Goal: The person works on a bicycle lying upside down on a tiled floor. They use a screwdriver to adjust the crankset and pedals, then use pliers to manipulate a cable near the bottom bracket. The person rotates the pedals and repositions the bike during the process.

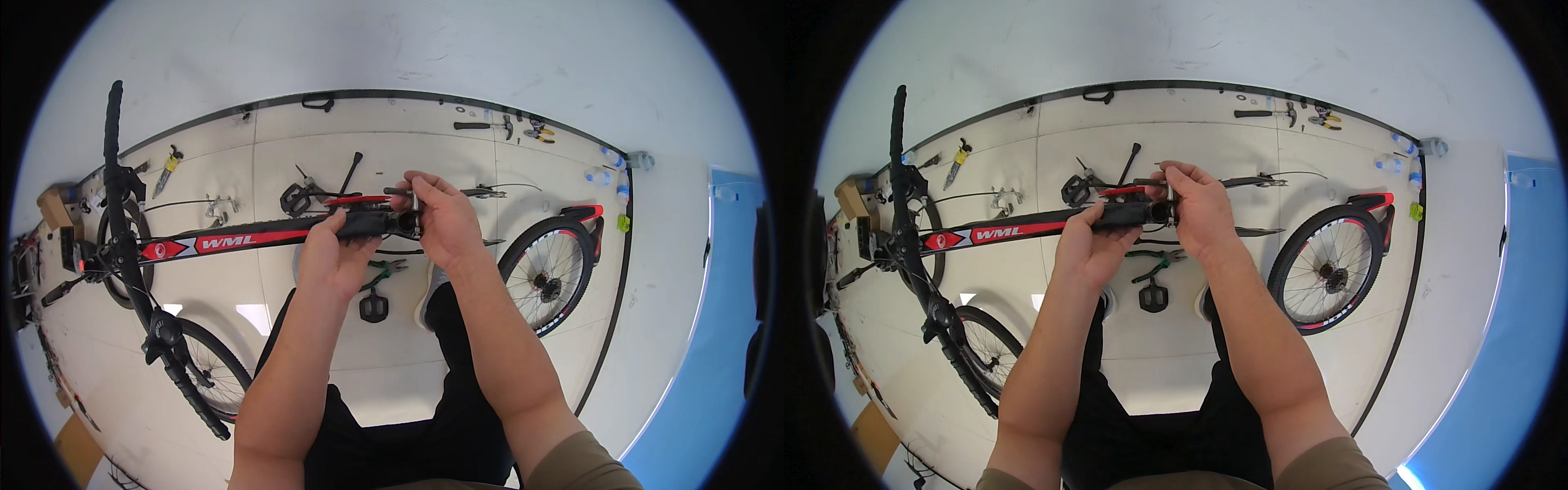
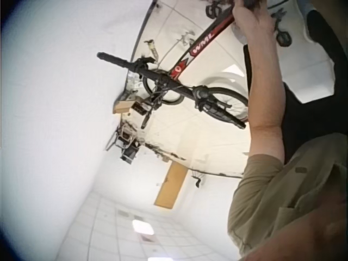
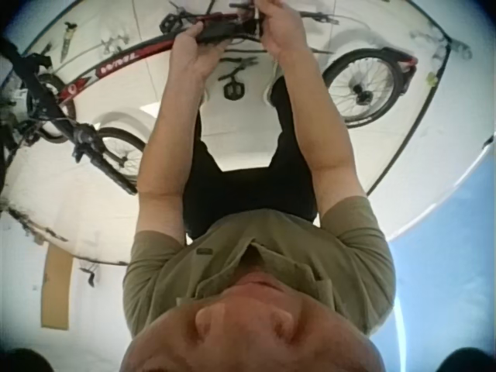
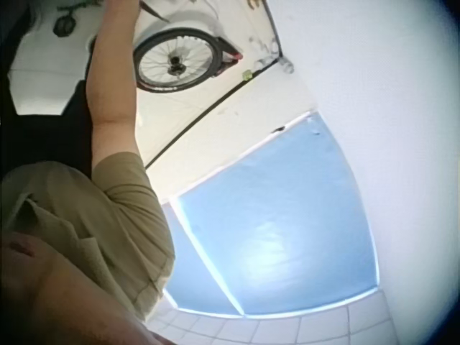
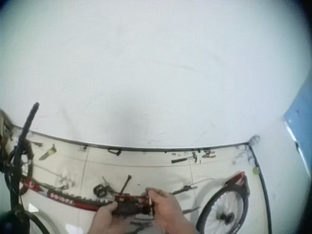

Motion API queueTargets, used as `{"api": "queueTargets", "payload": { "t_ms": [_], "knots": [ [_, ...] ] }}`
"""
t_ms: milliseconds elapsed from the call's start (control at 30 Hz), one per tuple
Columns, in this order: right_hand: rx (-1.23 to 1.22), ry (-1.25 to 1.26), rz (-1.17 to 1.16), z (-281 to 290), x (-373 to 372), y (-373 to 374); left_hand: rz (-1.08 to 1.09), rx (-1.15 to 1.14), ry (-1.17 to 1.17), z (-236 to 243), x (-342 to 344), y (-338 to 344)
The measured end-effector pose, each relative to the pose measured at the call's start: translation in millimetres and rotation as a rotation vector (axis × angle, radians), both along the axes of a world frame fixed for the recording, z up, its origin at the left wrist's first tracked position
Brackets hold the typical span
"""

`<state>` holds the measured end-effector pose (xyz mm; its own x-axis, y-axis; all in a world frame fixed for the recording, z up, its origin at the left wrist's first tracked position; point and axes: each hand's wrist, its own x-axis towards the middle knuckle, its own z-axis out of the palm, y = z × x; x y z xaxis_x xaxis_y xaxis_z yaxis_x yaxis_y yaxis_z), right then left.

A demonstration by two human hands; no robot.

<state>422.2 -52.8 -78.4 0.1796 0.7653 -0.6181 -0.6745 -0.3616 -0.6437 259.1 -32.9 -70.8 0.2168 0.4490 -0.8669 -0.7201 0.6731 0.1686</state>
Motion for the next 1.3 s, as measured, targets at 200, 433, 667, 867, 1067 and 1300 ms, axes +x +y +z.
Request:
{"api": "queueTargets", "payload": {
  "t_ms": [200,433,667,867,1067,1300],
  "knots": [
    [0.006,0.050,-0.106,-5,-1,0,-0.226,0.101,0.135,-5,0,-14],
    [0.025,0.102,-0.149,-6,-2,3,-0.886,0.275,0.237,18,4,-21],
    [0.010,0.124,-0.153,-5,0,2,-0.985,1.317,1.401,20,10,-29],
    [0.015,0.172,-0.142,-7,2,1,-1.145,1.461,1.452,-1,10,-22],
    [0.004,0.210,-0.133,-9,4,1,-1.160,1.510,1.467,-12,15,-21],
    [0.039,0.233,-0.137,-13,6,1,-1.157,1.533,1.407,-12,20,-20]
  ]
}}
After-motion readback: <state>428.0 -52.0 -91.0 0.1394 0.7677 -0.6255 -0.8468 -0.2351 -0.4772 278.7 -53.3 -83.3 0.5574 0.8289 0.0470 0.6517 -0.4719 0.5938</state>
